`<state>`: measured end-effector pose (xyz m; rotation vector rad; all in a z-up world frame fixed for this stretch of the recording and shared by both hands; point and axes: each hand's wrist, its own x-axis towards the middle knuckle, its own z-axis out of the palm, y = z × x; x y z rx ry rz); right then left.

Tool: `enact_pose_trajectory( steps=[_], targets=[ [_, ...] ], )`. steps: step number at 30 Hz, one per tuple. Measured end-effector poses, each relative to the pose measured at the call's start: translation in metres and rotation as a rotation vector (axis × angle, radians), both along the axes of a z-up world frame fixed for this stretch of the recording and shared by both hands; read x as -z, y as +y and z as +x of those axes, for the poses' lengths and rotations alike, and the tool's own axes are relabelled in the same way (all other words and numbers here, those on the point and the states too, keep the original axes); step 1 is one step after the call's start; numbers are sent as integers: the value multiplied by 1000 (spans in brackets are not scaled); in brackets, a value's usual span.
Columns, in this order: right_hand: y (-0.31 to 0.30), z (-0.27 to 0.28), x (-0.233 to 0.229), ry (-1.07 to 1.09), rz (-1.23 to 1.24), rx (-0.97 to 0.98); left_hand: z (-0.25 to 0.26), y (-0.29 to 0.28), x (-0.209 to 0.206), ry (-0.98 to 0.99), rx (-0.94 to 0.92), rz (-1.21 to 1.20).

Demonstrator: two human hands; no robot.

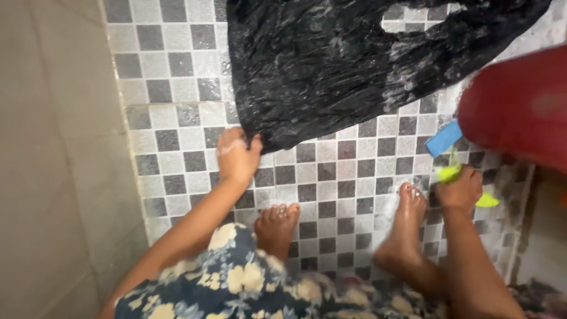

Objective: The person washes black pants by hand on a tiled floor, scrubbing them with a blue brush and a yellow sponge using soapy water from a red bucket and rinsing them with water poured from an orange pitcher.

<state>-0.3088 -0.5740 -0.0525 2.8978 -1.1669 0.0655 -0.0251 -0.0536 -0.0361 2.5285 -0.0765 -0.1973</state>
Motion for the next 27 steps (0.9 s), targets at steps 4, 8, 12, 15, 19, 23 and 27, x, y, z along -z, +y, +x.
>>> enact_pose_trajectory(
  steps=[4, 8, 12, 15, 19, 23, 27],
  targets=[
    [32, 26, -44, 81, -137, 59, 7, -7, -5, 31, -65, -268],
    [88, 139, -75, -203, 192, -371, 6, 4, -12, 229, -25, -329],
    [265, 253, -6, -650, 654, -606, -2, 20, -18, 317, -36, -186],
    [413, 263, 26, -254, 57, -803, -3, 24, -14, 255, -76, 47],
    [365, 262, 44, 54, 231, -948, -8, 35, -18, 95, -84, 164],
    [119, 291, 33, -32, -209, -640, -8, 36, -20, 140, -90, 202],
    [7, 300, -28, -133, -54, -61, -5, 36, -9, 88, -89, 191]
  ],
)
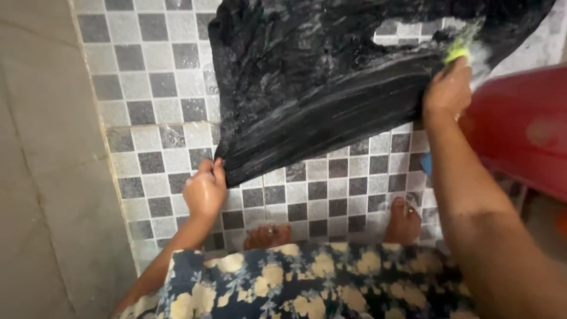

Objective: The person washes black pants by hand on a tiled floor, scrubbing them with a blue brush and a yellow sponge using soapy water from a red bucket and rinsing them with water poured from an orange pitcher.

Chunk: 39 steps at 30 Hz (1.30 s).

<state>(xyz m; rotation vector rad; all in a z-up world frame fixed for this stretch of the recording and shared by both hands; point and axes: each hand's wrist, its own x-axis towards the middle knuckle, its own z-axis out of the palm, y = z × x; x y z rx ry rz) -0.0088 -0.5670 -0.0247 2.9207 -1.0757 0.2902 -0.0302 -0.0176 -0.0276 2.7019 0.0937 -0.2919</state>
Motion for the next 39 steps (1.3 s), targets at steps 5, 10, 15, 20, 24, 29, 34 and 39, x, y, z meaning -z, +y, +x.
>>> enact_pose_trajectory(
  steps=[5, 10, 15, 20, 24, 29, 34, 39],
  targets=[
    [244, 0, 53, -158, 145, -338, -7, 6, 13, -38, -3, 21],
    [381, -47, 32, -95, 365, -1131, -3, 33, 5, -64, 35, 270],
    [79, -13, 33, 141, 91, -524, -3, 31, 6, -98, -27, 209],
    [88, 16, 36, -107, -2, -234, -9, 27, 5, -141, -98, 52],
    [363, -33, 59, 387, -460, -1004, -9, 35, 9, -177, -23, 36],
    [376, 3, 51, 3, 237, -1200, -19, 63, 12, -191, 36, 179],
    [56, 68, 38, -177, -96, -650, -9, 58, 16, -266, -8, 104],
    [108, 97, 77, -205, 79, -318, -12, 48, 13, -283, -23, 60]
  ],
)
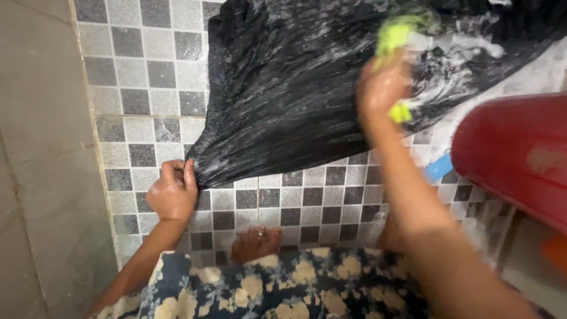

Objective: The person washes black pants by hand on a tiled floor, scrubbing them with a blue brush and a yellow sponge using soapy water from a red bucket and rinsing them with water poured from an orange pitcher.

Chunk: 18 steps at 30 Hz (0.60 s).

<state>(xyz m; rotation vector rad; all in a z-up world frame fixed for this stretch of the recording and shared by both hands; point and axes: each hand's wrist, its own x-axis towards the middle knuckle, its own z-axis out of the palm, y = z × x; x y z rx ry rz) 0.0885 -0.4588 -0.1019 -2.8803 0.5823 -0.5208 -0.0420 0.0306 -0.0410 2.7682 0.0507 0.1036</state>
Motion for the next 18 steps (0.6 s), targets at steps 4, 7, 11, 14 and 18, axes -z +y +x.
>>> enact_pose_trajectory(
  steps=[4, 7, 11, 14, 18],
  targets=[
    [275, -72, -21, 197, 137, -595, 1, 13, 7, -19, 159, 85],
    [311, -76, -55, 542, 95, -1127, -11, 44, 6, -15, 163, 162],
    [133, 18, -25, 81, -219, -992, -25, 53, 7, -19, 29, 300],
    [-42, 79, -36, 118, -240, -281, -13, 46, -13, 67, -10, 212],
    [-76, 90, -27, -15, -81, -59, 33, -3, -42, 17, 216, 33]
  ],
)
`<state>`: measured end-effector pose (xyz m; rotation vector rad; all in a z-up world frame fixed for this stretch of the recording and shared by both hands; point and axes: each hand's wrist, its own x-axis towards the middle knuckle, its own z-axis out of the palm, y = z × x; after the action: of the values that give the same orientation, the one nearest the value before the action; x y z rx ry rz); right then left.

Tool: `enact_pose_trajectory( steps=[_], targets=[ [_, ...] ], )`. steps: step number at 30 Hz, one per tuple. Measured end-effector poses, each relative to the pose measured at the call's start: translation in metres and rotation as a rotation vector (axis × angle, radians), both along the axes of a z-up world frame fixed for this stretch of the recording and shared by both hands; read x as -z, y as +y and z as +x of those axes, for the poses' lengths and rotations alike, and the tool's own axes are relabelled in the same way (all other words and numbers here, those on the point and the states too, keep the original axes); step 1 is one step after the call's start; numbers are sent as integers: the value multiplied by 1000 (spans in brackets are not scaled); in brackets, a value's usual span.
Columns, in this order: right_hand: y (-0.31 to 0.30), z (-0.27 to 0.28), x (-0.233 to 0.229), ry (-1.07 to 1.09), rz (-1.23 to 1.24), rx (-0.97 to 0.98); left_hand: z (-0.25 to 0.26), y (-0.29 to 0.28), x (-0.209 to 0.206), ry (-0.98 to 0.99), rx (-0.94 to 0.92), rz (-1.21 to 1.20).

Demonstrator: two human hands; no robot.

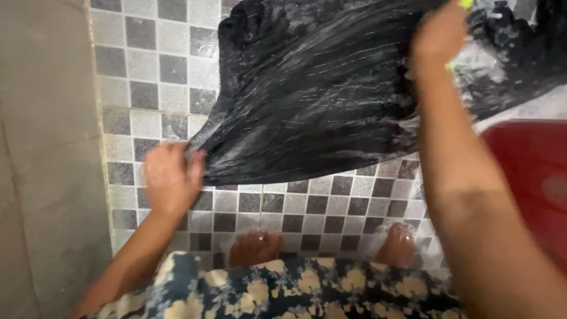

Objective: The person washes black pants by hand on a tiled floor, scrubbing them with a blue brush and a yellow sponge using soapy water from a red bucket and rinsing them with water poured from an orange pitcher.

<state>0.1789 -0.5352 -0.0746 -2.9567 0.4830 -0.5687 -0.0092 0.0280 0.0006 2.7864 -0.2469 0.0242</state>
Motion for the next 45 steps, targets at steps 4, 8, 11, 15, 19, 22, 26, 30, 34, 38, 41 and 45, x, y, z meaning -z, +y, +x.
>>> enact_pose_trajectory(
  steps=[4, 8, 11, 15, 19, 22, 26, 30, 34, 38, 41, 45],
  targets=[
    [198, -23, 4, 51, 136, -239, 102, -59, -6, -172, 605, -10],
    [293, -58, -31, 234, 184, -790, 143, -31, -6, -161, 604, 32],
    [151, -21, -16, 149, -36, -663, 151, -33, -4, -196, 691, -7],
    [-73, -2, -9, 36, -541, -183, 159, -45, -4, -301, 776, 55],
    [-24, 18, 21, 70, 64, 81, 160, -63, 14, -352, 852, 76],
    [181, 12, 31, 156, -97, -353, 161, -72, 32, -186, 766, -153],
    [337, -16, -24, 96, 107, -835, 160, -2, 27, -117, 682, -62],
    [224, 22, -17, 96, -171, -539, 140, 33, 3, -176, 563, 198],
    [-10, 17, 26, 100, -305, -152, 124, 32, -1, -56, 474, 189],
    [-143, -14, 9, 104, -721, -70, 119, 16, -21, 19, 482, 211],
    [-56, 9, 17, 165, -430, 19, 129, -34, -10, -290, 549, 225],
    [253, -10, 7, 123, -154, -486, 167, -64, 17, -396, 572, 302]
  ],
)
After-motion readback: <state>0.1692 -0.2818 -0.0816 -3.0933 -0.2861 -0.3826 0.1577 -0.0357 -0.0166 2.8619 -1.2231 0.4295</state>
